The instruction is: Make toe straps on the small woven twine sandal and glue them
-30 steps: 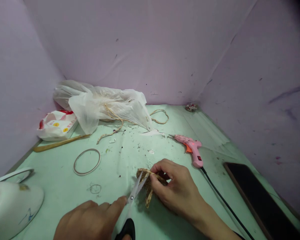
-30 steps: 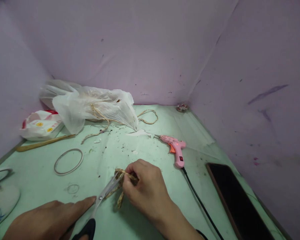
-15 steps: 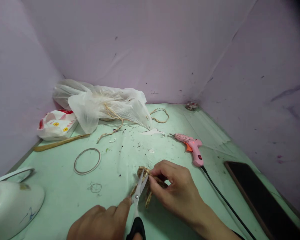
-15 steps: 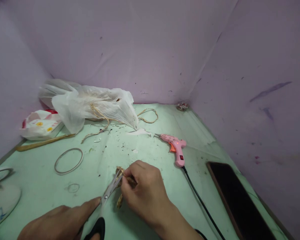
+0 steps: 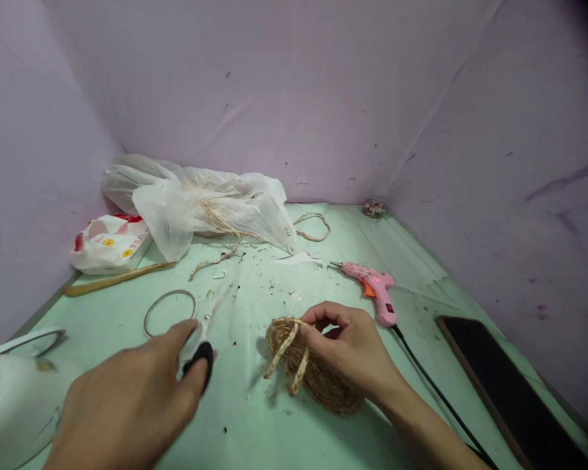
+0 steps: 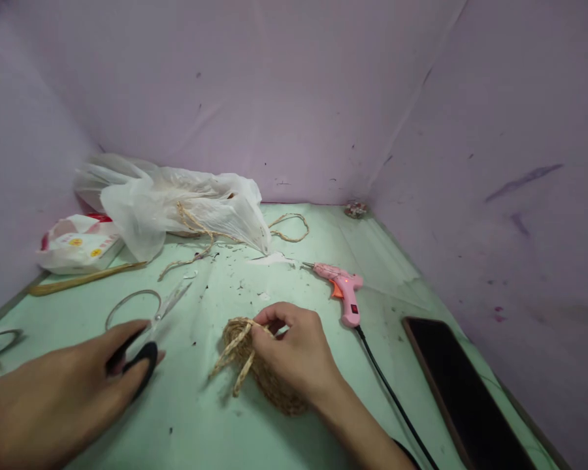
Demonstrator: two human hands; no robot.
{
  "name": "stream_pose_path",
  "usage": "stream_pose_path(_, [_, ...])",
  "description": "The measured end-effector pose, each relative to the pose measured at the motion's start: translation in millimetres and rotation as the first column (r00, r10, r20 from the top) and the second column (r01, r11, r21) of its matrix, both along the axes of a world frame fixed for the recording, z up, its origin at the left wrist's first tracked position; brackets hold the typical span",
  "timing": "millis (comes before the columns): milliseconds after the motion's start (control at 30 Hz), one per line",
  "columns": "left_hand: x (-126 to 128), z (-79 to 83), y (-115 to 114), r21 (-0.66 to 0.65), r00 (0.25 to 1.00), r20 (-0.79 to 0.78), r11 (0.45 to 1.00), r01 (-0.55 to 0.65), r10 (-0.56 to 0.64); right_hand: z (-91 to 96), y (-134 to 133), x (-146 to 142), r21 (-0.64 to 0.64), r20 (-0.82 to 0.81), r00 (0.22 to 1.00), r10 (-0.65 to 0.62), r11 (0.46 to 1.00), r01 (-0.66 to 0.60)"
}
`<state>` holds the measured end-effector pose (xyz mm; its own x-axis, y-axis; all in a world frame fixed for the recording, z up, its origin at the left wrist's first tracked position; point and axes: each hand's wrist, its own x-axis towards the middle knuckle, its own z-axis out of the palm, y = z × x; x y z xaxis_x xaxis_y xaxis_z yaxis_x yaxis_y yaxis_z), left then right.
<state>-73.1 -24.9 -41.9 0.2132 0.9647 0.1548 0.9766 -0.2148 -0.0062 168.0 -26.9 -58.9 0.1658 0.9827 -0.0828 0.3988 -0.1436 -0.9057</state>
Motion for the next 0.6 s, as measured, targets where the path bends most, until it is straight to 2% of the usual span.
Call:
stream_pose_path(100, [-0.8,-2.1,28.2,-0.153,0.990,-0.134,0.986,-0.071,0.051,-4.0,4.7,0.6,-0.090,-0.290,0.956,-0.049,0.996,0.023])
stream_pose_path(200, [0.2,-9.7,41.6,-0.259,0.989,-0.125,0.960,-0.106,0.075,-14.6,7.6,-5.8,-0.246,-0.563,0.810,-0.161,0.969,0.022])
stream_pose_path(267, [-4.3,-16.9,45.7,-0.275,0.987,-0.146,0.956,-0.104,0.066,-20.7,7.7,-12.0,-0.334,-0.659,0.711,-0.245,0.942,0.014])
stream_pose_path(333, [-14.7,-24.2,50.4,-0.281,0.989,-0.141,0.957,-0.070,0.032,-23.6,6.9,-16.8,-0.370,-0.694,0.661,-0.286,0.929,0.014])
stream_pose_path(433, [-33.8,-29.8,60.0,-0.372,0.997,0.071,0.926,0.061,-0.037,-23.5,5.4,-18.9,-0.388,-0.699,0.652,-0.294,0.922,0.000])
stream_pose_path(500, [-38.7,-26.6,63.5,-0.384,0.973,0.231,0.918,0.100,-0.009,-23.1,4.9,-18.0,-0.384,-0.713,0.644,-0.277,0.923,-0.028])
stream_pose_path(533, [-36.4,-23.0,62.7,-0.335,0.959,0.281,0.940,0.060,0.039,-23.4,4.8,-17.4,-0.375,-0.725,0.637,-0.263,0.926,-0.044])
stream_pose_path(600, [-22.0,-14.9,55.1,-0.168,0.910,0.378,0.979,-0.114,0.171,-24.6,4.9,-16.6,-0.343,-0.755,0.615,-0.229,0.937,-0.073])
